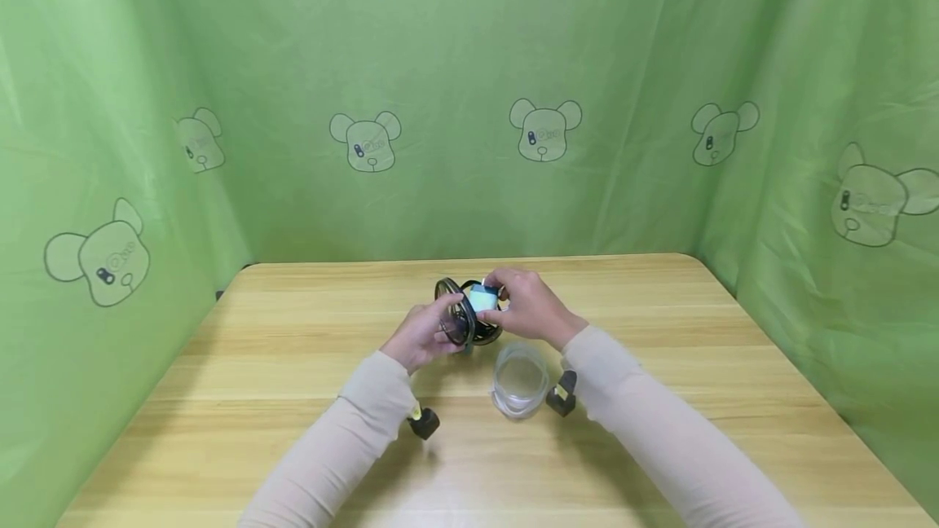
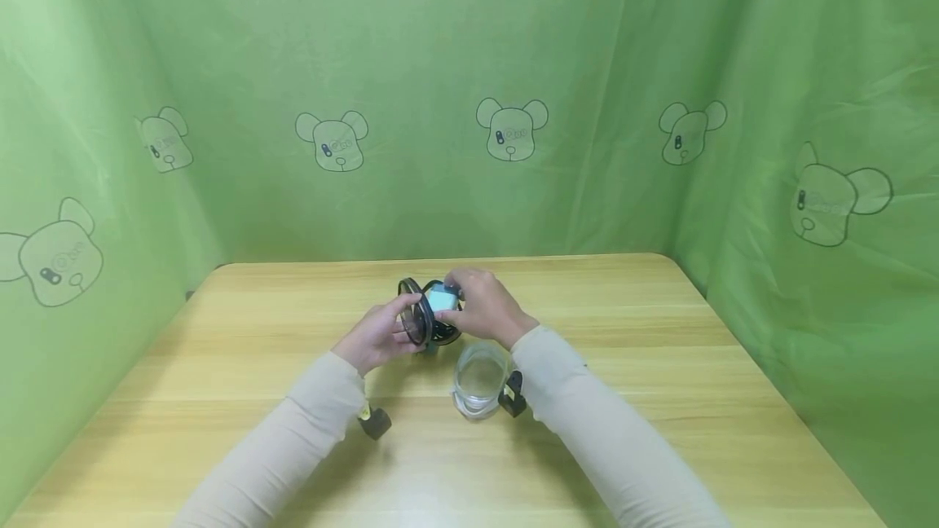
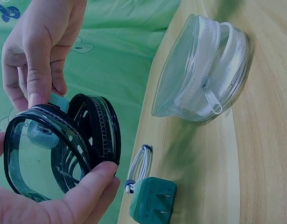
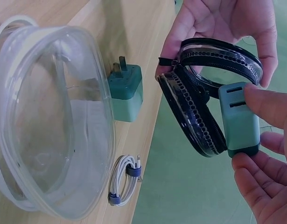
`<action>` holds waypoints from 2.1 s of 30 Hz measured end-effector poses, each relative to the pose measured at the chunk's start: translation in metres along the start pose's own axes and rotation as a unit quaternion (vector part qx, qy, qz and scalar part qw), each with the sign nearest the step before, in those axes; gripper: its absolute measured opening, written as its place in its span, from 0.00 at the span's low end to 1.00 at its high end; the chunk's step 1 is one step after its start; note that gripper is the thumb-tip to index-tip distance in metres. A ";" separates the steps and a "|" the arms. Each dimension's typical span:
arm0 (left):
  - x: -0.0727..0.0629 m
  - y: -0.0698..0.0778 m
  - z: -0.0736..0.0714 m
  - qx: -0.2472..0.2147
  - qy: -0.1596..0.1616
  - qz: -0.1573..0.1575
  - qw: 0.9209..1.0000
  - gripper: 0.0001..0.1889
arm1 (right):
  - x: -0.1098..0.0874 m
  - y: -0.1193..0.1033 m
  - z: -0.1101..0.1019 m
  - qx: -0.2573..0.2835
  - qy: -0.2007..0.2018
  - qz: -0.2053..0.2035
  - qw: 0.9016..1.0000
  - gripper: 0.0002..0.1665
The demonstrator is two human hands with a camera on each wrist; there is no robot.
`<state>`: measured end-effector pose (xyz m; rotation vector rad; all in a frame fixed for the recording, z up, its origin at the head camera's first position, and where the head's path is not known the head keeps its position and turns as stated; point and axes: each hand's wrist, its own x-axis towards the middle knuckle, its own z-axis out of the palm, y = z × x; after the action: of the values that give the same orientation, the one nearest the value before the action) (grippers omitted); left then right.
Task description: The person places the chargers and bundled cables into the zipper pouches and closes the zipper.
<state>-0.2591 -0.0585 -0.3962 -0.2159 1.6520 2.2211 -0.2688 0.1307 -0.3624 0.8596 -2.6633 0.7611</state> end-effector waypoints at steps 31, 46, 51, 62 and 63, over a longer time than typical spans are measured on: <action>-0.003 0.005 0.004 -0.006 -0.021 0.000 1.000 0.28 | 0.001 -0.002 0.004 0.005 0.006 -0.016 1.000 0.23; -0.002 0.003 0.005 -0.016 -0.020 -0.005 1.000 0.30 | 0.001 -0.003 0.006 0.010 0.004 -0.011 1.000 0.24; -0.002 0.003 0.005 -0.020 -0.018 -0.008 1.000 0.30 | 0.001 -0.003 0.007 0.012 0.000 -0.009 1.000 0.25; -0.001 -0.001 0.004 -0.042 -0.024 -0.009 0.999 0.34 | 0.002 -0.003 0.007 0.010 0.014 -0.030 0.999 0.23; 0.000 -0.002 0.004 -0.048 -0.026 -0.008 0.998 0.35 | 0.002 -0.003 0.007 0.010 0.017 -0.033 0.999 0.23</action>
<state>-0.2578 -0.0538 -0.3968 -0.1954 1.5131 2.2768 -0.2691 0.1237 -0.3661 0.9255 -2.5889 0.7815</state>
